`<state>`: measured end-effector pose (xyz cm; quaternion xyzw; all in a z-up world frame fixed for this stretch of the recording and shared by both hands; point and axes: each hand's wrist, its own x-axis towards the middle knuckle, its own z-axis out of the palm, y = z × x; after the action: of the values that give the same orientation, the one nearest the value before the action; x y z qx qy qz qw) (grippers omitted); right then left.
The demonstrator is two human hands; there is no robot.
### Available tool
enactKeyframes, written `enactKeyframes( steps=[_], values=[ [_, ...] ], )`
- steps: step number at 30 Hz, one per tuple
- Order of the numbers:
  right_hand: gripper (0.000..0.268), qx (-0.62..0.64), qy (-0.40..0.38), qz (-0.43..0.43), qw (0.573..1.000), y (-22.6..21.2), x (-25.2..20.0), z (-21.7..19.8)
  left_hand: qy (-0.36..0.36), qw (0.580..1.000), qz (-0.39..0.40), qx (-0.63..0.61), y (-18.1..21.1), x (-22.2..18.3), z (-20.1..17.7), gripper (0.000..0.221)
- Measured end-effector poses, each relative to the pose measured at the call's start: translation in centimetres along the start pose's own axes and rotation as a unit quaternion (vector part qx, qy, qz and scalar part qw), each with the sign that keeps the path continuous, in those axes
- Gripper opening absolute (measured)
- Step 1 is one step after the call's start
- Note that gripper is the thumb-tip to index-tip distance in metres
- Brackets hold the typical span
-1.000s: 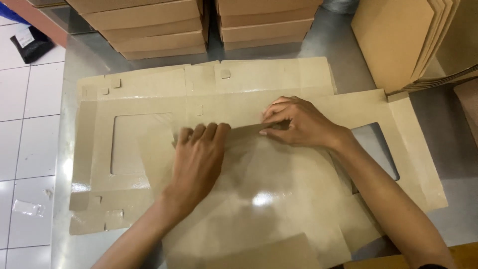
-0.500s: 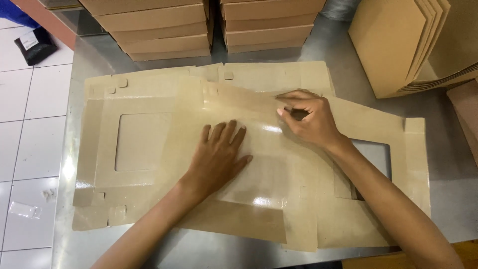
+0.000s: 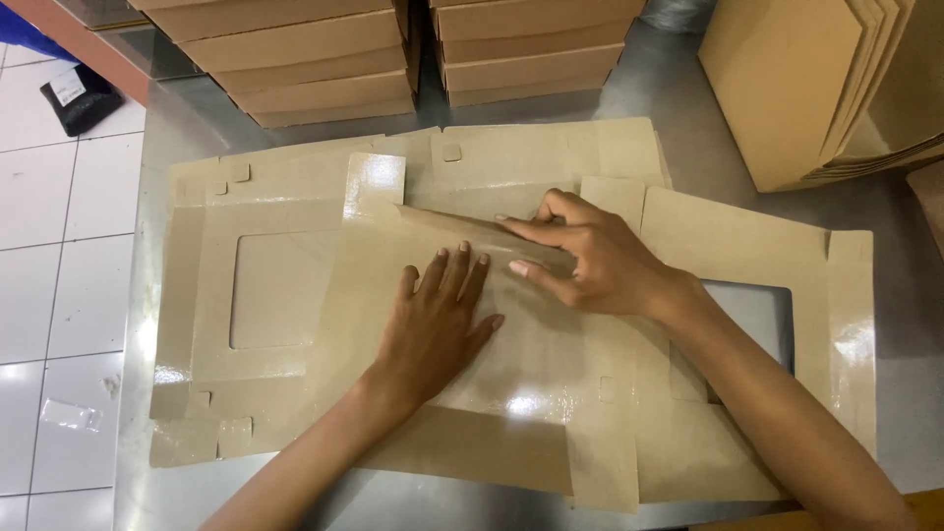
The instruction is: The person assembles a flat cardboard box by folding and taping its flaps. They apply adhesive tape to secure the side and bottom flaps, then fold the main body into shape. The process is repeated for multiple boxes on a metal work table.
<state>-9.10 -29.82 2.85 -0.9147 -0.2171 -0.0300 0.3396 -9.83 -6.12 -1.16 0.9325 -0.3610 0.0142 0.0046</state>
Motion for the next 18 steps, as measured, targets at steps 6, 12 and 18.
enactKeyframes(
  steps=[6, 12, 18],
  values=[
    [0.031, -0.135, -0.055, -0.052, 0.988, -0.2, -0.6, 1.2, 0.039, 0.998, 0.024, 0.042, -0.4, -0.1, 0.0, 0.069],
    [0.044, -0.242, -0.063, -0.089, 0.964, 1.4, -1.5, 2.7, 0.272, 0.958, 0.078, -0.051, 0.2, 0.1, -0.5, 0.036],
    [0.042, -0.204, -0.078, -0.080, 0.972, 0.6, -1.3, 1.6, 0.129, 0.991, 0.029, -0.036, -0.3, 1.0, -1.3, 0.092]
  ],
)
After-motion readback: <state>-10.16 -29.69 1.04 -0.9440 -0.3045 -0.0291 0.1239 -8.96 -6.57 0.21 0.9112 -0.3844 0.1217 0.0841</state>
